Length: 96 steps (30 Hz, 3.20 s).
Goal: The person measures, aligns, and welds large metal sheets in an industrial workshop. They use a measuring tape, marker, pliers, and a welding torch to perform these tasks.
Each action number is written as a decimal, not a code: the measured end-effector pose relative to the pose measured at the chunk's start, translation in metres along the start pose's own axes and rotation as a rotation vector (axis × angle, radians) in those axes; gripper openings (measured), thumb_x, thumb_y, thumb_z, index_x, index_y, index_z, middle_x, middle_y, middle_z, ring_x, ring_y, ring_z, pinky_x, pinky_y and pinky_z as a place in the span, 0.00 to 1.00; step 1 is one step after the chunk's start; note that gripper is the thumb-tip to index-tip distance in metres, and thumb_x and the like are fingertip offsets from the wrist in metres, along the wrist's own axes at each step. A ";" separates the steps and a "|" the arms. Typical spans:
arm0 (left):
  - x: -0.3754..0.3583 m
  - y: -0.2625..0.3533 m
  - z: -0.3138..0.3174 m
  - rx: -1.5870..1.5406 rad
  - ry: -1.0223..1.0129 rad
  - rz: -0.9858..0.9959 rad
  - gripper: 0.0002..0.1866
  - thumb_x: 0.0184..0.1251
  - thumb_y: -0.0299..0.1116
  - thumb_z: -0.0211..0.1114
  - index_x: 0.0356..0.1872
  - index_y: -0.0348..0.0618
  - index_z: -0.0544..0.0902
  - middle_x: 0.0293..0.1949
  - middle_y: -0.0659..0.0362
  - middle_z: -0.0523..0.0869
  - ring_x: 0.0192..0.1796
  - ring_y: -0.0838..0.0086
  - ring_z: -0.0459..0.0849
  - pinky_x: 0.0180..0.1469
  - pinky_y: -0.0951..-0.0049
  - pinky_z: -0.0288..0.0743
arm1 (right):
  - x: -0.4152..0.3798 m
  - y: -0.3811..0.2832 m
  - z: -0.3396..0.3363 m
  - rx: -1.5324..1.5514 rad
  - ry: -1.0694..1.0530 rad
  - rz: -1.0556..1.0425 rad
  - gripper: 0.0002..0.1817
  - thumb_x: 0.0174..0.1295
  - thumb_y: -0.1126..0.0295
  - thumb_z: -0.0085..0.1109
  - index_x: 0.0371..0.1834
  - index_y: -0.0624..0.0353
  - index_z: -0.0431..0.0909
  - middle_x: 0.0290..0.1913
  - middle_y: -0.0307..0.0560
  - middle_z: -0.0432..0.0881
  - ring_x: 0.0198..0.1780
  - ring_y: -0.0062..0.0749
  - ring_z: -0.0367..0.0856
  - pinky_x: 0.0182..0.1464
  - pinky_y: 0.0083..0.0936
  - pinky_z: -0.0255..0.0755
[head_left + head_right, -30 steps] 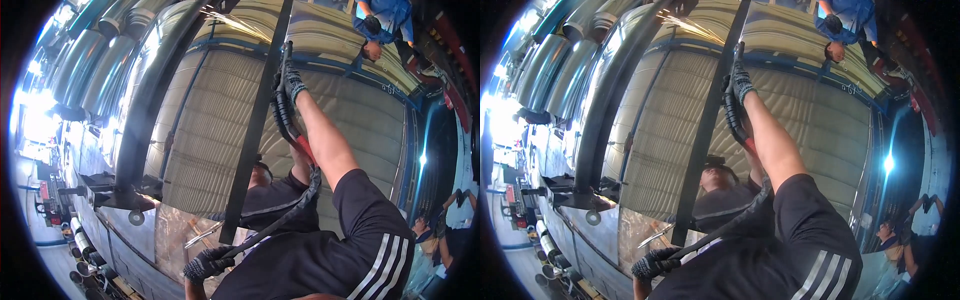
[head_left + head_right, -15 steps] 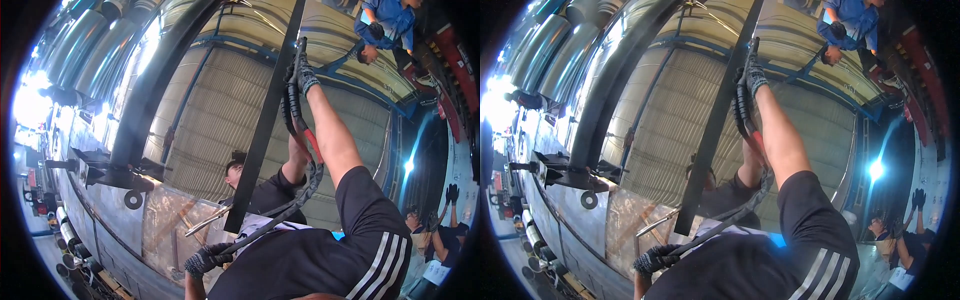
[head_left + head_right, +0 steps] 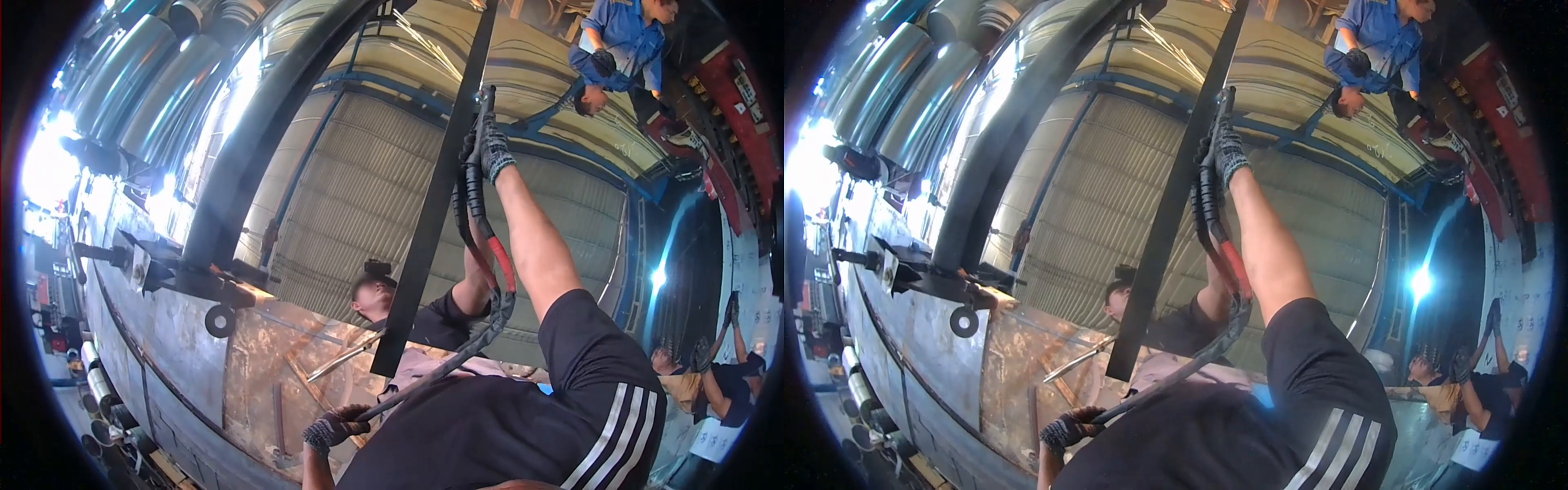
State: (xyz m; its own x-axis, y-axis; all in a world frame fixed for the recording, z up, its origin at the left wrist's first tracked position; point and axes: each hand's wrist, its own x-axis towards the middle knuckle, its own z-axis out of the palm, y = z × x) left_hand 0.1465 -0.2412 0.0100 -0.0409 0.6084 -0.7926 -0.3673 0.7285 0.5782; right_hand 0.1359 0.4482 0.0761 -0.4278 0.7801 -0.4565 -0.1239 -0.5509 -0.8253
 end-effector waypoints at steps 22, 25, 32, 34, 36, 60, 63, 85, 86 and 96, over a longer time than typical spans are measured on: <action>0.014 -0.059 -0.023 0.636 0.115 -0.033 0.23 0.60 0.37 0.75 0.56 0.44 0.85 0.49 0.50 0.91 0.51 0.58 0.90 0.55 0.62 0.81 | -0.017 0.037 -0.020 0.079 -0.127 0.009 0.31 0.70 0.29 0.44 0.35 0.47 0.70 0.18 0.41 0.71 0.17 0.37 0.73 0.20 0.41 0.75; 0.012 -0.065 -0.025 0.652 0.084 -0.006 0.24 0.59 0.41 0.75 0.56 0.43 0.85 0.50 0.51 0.91 0.53 0.58 0.89 0.56 0.62 0.81 | -0.032 0.042 -0.017 0.102 -0.123 0.026 0.30 0.70 0.29 0.46 0.35 0.47 0.70 0.18 0.40 0.71 0.17 0.36 0.73 0.20 0.40 0.75; 0.016 -0.049 -0.016 0.849 0.128 -0.110 0.35 0.54 0.58 0.78 0.56 0.41 0.85 0.52 0.48 0.90 0.57 0.56 0.87 0.60 0.62 0.79 | -0.054 0.053 -0.011 0.098 -0.043 -0.005 0.32 0.66 0.25 0.48 0.33 0.45 0.68 0.17 0.37 0.69 0.13 0.31 0.69 0.17 0.37 0.72; 0.014 -0.048 -0.012 0.908 0.135 -0.107 0.38 0.53 0.62 0.77 0.55 0.41 0.86 0.51 0.48 0.90 0.57 0.56 0.87 0.60 0.61 0.79 | -0.060 0.060 -0.011 0.108 -0.083 -0.033 0.31 0.68 0.26 0.46 0.35 0.45 0.69 0.18 0.37 0.70 0.13 0.31 0.70 0.17 0.38 0.73; 0.015 -0.038 -0.007 0.890 0.140 -0.229 0.37 0.53 0.61 0.77 0.55 0.41 0.86 0.50 0.47 0.90 0.56 0.55 0.88 0.59 0.60 0.79 | -0.060 0.055 -0.006 0.087 -0.054 -0.022 0.30 0.70 0.28 0.45 0.38 0.45 0.69 0.18 0.38 0.70 0.14 0.33 0.70 0.18 0.39 0.75; 0.109 -0.088 -0.027 0.766 0.228 0.103 0.34 0.57 0.54 0.73 0.61 0.44 0.83 0.58 0.46 0.87 0.62 0.52 0.84 0.64 0.59 0.76 | -0.110 0.072 -0.011 0.067 -0.060 0.033 0.33 0.68 0.26 0.44 0.36 0.47 0.68 0.18 0.40 0.71 0.15 0.36 0.73 0.19 0.41 0.75; 0.118 -0.082 -0.035 0.891 0.124 -0.128 0.36 0.59 0.56 0.72 0.64 0.45 0.81 0.59 0.45 0.86 0.64 0.53 0.82 0.65 0.59 0.75 | -0.119 0.079 -0.007 0.072 -0.047 0.004 0.33 0.68 0.26 0.44 0.37 0.47 0.68 0.17 0.40 0.70 0.15 0.36 0.72 0.18 0.40 0.74; 0.164 -0.044 -0.015 0.831 -0.031 -0.161 0.31 0.62 0.51 0.67 0.60 0.38 0.83 0.58 0.46 0.87 0.60 0.55 0.85 0.61 0.60 0.77 | -0.161 0.091 -0.008 0.072 -0.044 0.024 0.30 0.70 0.29 0.47 0.36 0.46 0.69 0.20 0.41 0.72 0.17 0.35 0.73 0.20 0.41 0.73; 0.153 -0.030 -0.010 0.850 -0.037 -0.210 0.31 0.62 0.52 0.66 0.60 0.40 0.84 0.58 0.46 0.87 0.60 0.55 0.85 0.61 0.59 0.77 | -0.161 0.094 -0.009 0.070 -0.042 0.025 0.30 0.70 0.29 0.47 0.36 0.46 0.69 0.20 0.41 0.72 0.17 0.35 0.73 0.20 0.41 0.73; 0.170 -0.057 -0.016 0.785 -0.198 -0.108 0.29 0.64 0.51 0.63 0.61 0.44 0.84 0.53 0.49 0.90 0.55 0.59 0.88 0.59 0.61 0.77 | -0.175 0.114 -0.017 0.043 -0.024 0.036 0.32 0.69 0.27 0.45 0.40 0.47 0.70 0.21 0.41 0.73 0.18 0.35 0.73 0.22 0.41 0.75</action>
State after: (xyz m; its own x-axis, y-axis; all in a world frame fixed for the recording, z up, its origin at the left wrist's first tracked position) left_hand 0.1457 -0.1841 -0.1610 0.1496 0.5129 -0.8453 0.4009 0.7500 0.5260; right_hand 0.2123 0.2540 0.0562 -0.4537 0.7527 -0.4770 -0.1464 -0.5910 -0.7933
